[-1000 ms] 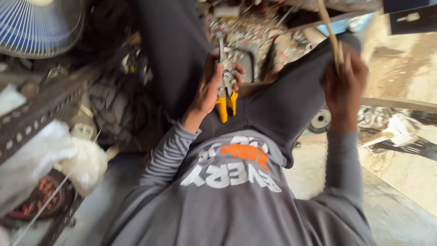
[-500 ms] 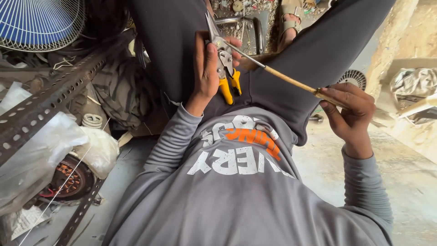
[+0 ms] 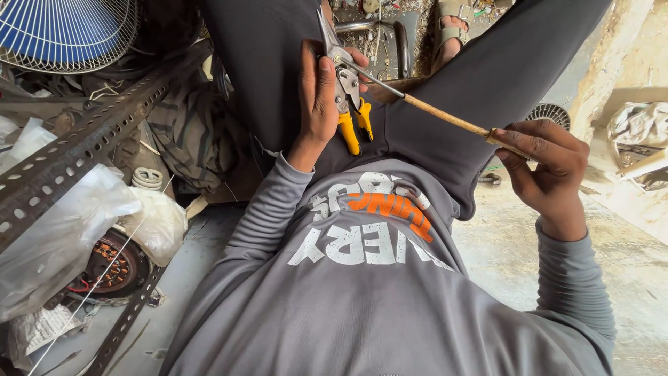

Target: Repairing a pair of tin snips using a screwdriver at a workbench.

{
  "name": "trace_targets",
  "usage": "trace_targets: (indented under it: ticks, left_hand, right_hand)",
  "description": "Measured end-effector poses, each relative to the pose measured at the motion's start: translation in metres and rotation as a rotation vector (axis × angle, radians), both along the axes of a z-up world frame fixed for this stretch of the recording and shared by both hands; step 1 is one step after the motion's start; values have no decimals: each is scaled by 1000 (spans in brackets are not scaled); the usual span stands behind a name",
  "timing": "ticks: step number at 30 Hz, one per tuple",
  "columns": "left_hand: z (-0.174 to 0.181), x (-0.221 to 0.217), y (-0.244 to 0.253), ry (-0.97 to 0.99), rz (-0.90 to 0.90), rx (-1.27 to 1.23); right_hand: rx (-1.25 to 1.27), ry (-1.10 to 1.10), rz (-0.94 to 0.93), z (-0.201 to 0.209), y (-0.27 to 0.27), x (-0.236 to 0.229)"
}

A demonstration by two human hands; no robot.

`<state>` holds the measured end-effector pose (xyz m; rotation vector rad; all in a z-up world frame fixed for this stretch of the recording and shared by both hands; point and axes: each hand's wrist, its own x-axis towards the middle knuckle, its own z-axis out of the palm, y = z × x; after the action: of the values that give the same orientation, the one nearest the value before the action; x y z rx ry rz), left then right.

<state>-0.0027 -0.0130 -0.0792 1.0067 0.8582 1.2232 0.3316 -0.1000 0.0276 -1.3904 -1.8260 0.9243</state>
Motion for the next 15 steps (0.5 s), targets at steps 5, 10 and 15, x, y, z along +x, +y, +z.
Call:
trace_targets:
  ticks: [5, 10, 15]
  left_hand:
    - [-3, -1, 0, -9, 3, 5]
    - [-1, -2, 2, -45, -11, 9]
    - [-4, -2, 2, -70, -19, 15]
  right_hand:
    - [-6, 37, 2, 0, 0, -2]
    - [-22, 20, 6, 6, 2, -4]
    - [-29, 3, -6, 11, 2, -7]
